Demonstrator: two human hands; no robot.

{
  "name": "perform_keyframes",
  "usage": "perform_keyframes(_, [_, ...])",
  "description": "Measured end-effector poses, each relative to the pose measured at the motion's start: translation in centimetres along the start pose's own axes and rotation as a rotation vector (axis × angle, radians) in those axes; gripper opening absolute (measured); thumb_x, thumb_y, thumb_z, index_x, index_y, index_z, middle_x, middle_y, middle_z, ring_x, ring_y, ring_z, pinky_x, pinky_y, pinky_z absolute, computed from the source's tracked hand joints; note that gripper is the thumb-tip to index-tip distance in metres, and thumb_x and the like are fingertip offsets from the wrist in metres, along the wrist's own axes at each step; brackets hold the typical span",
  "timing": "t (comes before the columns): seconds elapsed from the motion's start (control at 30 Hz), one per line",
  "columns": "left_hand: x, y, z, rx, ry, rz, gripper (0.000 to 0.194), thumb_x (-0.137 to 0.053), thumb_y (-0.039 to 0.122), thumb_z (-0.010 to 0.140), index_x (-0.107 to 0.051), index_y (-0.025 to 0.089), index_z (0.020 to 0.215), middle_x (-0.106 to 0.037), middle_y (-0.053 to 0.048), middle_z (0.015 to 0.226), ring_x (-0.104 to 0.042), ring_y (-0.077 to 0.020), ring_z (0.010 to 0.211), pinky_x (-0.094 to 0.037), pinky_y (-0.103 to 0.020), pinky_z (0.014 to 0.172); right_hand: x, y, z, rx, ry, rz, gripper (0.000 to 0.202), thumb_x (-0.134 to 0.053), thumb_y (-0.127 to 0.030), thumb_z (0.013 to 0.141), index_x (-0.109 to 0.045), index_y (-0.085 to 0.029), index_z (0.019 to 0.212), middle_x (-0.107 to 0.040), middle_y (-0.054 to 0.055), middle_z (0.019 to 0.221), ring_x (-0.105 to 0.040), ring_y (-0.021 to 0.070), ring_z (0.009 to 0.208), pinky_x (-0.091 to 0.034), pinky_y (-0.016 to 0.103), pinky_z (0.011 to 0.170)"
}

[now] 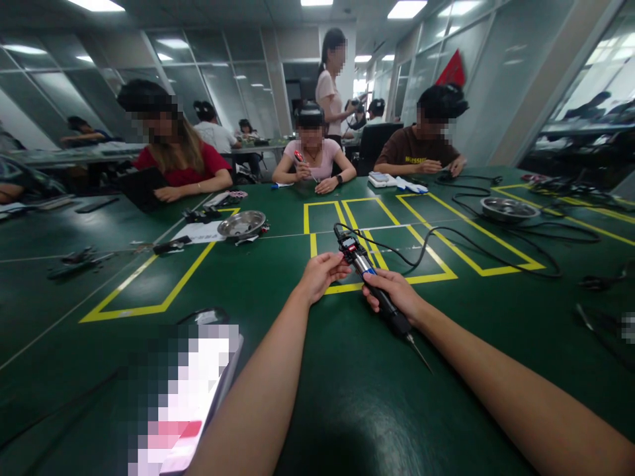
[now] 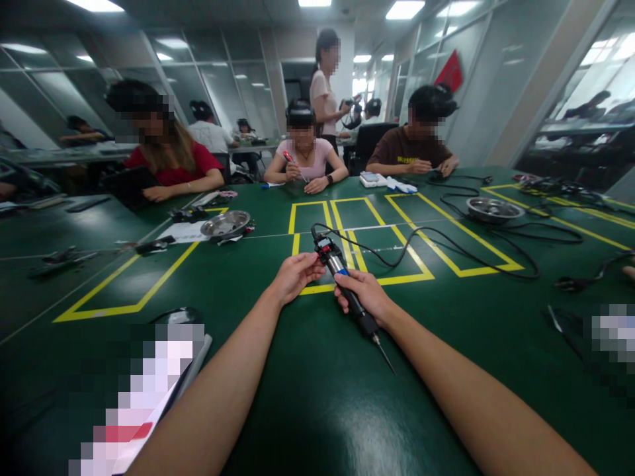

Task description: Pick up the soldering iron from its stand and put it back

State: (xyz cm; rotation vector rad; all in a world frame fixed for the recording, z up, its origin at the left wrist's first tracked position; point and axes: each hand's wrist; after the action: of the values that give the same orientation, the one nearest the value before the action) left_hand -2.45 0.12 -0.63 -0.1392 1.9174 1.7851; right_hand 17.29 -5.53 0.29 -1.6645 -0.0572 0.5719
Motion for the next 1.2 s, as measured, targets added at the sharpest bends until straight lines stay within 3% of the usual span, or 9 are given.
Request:
perform_keyframes(0.43, [0.34, 0.03, -0.13, 0.0, -0.031, -0.068, 0.017, -0.065, 0.021, 0.082, -0.061, 0.008, 0.093, -0.069, -0.015, 0.093, -0.07, -0.0197, 0.076, -0.052, -0.029, 0.069, 0.05, 0.06, 0.12, 0.009, 0.006, -0.003, 0.033, -0.072, -0.042, 0.076, -0.058, -0.015, 0.088, -0.064, 0.003, 0.072, -0.052, 0.0097, 0.047, -0.046, 0.023, 0.04])
perform_keyframes(1.2, [0.35, -0.09, -0.05, 0.006, -0.036, -0.043, 0.019, -0.068, 0.023, 0.081, -0.061, 0.009, 0.09, -0.068, -0.012, 0.089, -0.069, -0.0183, 0.076, -0.053, -0.028, 0.07, 0.1, 0.03, -0.02, -0.006, -0.013, -0.019, 0.032, -0.072, -0.042, 0.077, -0.058, -0.015, 0.087, -0.064, 0.003, 0.071, -0.052, 0.0095, 0.047, -0.046, 0.023, 0.041])
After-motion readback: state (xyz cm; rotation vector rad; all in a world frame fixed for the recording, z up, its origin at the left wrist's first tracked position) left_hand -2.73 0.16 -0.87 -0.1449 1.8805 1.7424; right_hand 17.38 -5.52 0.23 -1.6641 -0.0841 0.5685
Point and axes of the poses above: each hand's wrist, its own z-axis towards the middle knuckle, its own x-axis out of the back of the hand, y = z × x
